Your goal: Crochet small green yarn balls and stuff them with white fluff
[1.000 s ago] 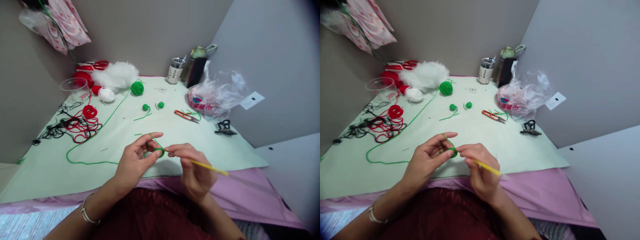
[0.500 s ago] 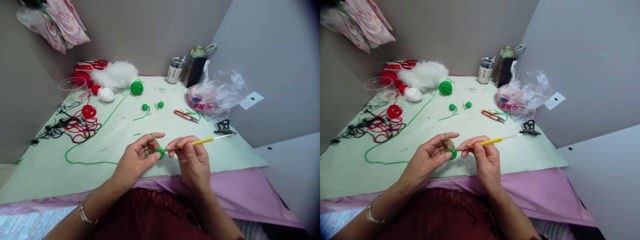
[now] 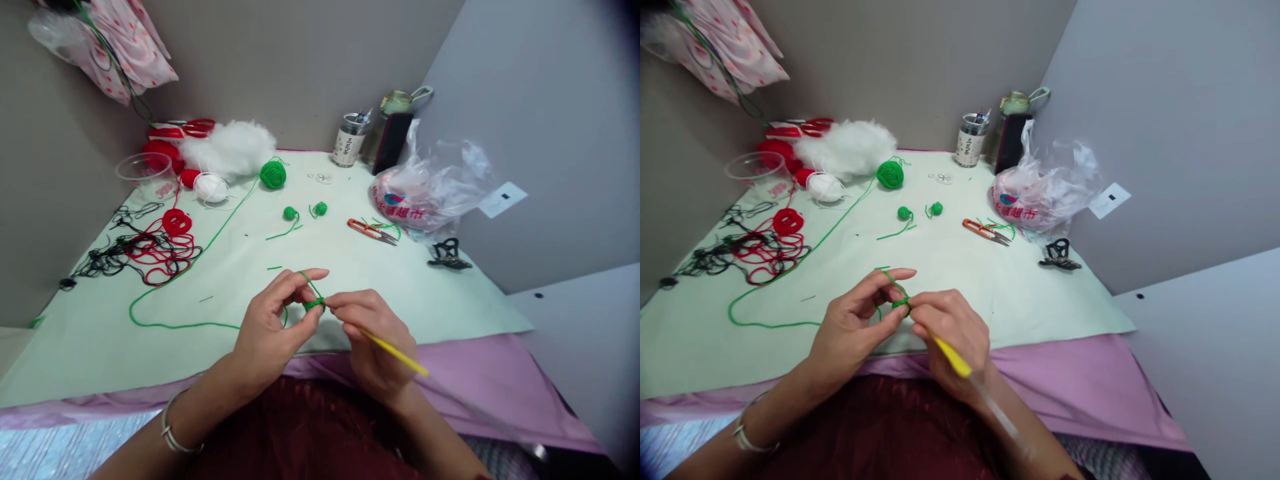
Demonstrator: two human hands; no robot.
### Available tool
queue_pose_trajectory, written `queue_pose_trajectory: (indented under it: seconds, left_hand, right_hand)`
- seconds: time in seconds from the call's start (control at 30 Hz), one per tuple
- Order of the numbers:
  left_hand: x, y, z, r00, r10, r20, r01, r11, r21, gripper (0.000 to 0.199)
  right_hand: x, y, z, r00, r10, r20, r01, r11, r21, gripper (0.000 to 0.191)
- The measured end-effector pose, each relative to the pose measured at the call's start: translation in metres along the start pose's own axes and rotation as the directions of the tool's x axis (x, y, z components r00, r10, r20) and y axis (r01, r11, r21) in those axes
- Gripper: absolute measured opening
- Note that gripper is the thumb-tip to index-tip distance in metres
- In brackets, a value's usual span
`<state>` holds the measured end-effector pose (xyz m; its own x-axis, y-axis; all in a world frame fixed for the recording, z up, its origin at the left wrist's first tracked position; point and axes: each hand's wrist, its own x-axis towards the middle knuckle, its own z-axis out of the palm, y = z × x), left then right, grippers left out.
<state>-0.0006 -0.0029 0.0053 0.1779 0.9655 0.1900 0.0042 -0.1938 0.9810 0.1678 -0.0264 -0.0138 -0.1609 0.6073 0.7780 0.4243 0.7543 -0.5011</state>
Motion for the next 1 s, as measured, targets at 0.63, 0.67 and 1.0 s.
queue_pose_trajectory:
  seconds: [0.63,0.67,1.0]
  left_hand:
    - [0.003,-0.003,-0.006,0.931,-0.293,0.219,0.364,0.8,-0.477,0.046]
    - [0.003,-0.004,-0.005,0.933,-0.279,0.226,0.355,0.81,-0.467,0.047]
    - [0.001,-0.007,-0.009,0.944,-0.257,0.208,0.32,0.871,-0.374,0.046]
  right_hand:
    - [0.008,0.007,0.011,0.879,0.47,-0.084,-0.357,0.762,0.54,0.017]
    - [0.007,0.007,0.011,0.875,0.479,-0.069,-0.373,0.759,0.534,0.018]
    - [0.007,0.01,0.005,0.856,0.517,0.007,-0.411,0.672,0.617,0.019]
